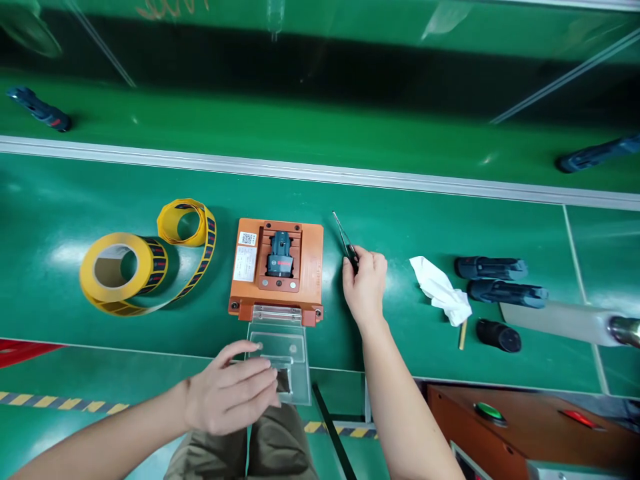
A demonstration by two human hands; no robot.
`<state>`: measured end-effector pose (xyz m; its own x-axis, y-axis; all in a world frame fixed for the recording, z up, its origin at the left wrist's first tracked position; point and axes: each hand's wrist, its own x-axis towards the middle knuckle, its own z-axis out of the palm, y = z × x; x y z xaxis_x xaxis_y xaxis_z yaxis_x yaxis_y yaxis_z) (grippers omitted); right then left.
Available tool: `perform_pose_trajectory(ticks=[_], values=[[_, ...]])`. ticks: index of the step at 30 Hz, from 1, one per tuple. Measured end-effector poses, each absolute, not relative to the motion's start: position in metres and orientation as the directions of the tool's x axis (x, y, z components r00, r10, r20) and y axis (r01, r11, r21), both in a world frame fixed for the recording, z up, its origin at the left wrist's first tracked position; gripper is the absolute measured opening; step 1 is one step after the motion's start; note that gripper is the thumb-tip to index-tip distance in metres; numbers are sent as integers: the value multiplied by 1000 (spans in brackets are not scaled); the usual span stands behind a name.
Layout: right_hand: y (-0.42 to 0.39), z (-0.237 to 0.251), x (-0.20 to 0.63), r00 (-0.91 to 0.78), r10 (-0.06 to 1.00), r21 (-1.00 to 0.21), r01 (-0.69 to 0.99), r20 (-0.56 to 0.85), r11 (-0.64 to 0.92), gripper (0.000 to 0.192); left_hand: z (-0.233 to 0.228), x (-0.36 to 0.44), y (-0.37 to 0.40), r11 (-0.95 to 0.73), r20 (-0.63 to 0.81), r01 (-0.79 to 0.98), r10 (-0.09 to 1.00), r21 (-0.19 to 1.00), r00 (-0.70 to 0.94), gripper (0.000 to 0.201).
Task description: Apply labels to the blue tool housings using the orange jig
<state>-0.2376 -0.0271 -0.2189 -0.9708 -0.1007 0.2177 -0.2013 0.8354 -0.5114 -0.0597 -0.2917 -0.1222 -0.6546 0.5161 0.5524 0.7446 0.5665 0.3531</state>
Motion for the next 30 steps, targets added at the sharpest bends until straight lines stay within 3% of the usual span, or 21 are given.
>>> perform_pose_trajectory(ticks=[2,5,10,13,17,30], values=[[-27,-215,-236,-967,-81,-499,-195,241,844,40,-135,-47,-294,571,447,739,591,357,-672,16],[-35,-193,-230,-958,-114,-534,-243,263,810,46,-158,-40,-299,651,374,650,532,393,-759,38],[-61,-158,-222,-806,-558,-719,-505,195,478,34,-177,-59,-302,780,399,376,178,500,-900,72],[-72,-160,-225,-733,-661,-757,-521,160,395,37,-181,-77,-302,703,312,304,122,643,-942,78],[-76,-173,-232,-687,-716,-757,-532,124,379,38,-186,-86,-303,601,307,332,148,727,-940,73],[-85,-170,-238,-695,-718,-749,-499,45,436,36,-186,-84,-306,595,284,316,151,739,-947,70]])
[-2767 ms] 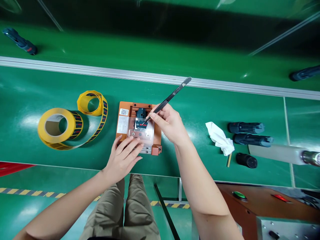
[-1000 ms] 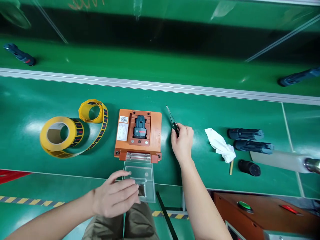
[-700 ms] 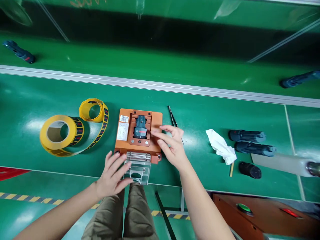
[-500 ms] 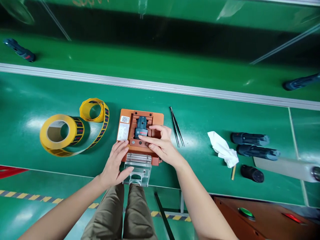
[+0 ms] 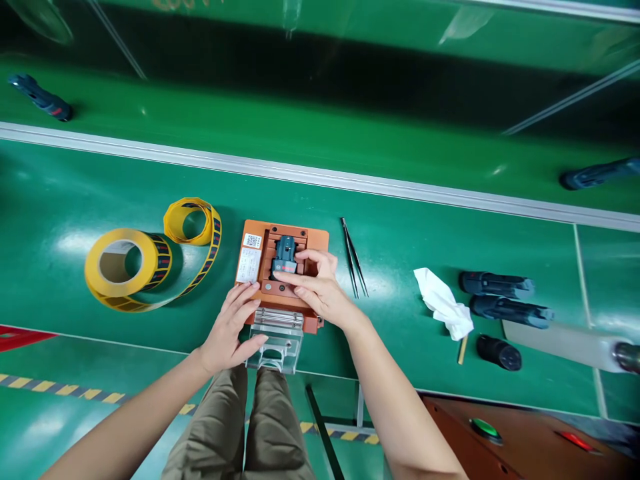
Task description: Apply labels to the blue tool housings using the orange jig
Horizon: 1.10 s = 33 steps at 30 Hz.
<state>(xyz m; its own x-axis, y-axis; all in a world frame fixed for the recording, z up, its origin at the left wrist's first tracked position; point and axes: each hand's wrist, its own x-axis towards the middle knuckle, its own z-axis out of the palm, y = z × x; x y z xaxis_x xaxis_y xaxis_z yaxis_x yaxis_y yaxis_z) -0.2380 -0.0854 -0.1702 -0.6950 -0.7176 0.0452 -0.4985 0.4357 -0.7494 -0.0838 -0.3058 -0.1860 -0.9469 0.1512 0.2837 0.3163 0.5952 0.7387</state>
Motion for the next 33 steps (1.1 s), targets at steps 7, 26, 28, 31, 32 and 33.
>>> perform_pose_trajectory(ticks=[7,26,28,31,32,33], values=[[-103,-161,-238,-875,-477,-750,-368,79,549,37,-187,-82,-305,600,304,318,128,734,-944,72],[-71,15,-126,-906,-406,-812,-326,122,484,48,-13,-104,-263,178,-65,-113,-255,978,-965,39],[-60,31,-110,-897,-402,-805,-372,183,462,46,30,-115,-251,-69,-199,-197,-18,978,-980,44],[-42,57,-93,-925,-329,-854,-321,190,410,49,75,-120,-230,-198,-265,-290,146,936,-953,43],[-36,66,-89,-939,-305,-886,-273,160,375,50,86,-118,-222,-217,-260,-284,135,934,-956,41],[-29,74,-86,-950,-292,-920,-210,112,331,47,94,-116,-213,-235,-242,-264,117,936,-963,40]])
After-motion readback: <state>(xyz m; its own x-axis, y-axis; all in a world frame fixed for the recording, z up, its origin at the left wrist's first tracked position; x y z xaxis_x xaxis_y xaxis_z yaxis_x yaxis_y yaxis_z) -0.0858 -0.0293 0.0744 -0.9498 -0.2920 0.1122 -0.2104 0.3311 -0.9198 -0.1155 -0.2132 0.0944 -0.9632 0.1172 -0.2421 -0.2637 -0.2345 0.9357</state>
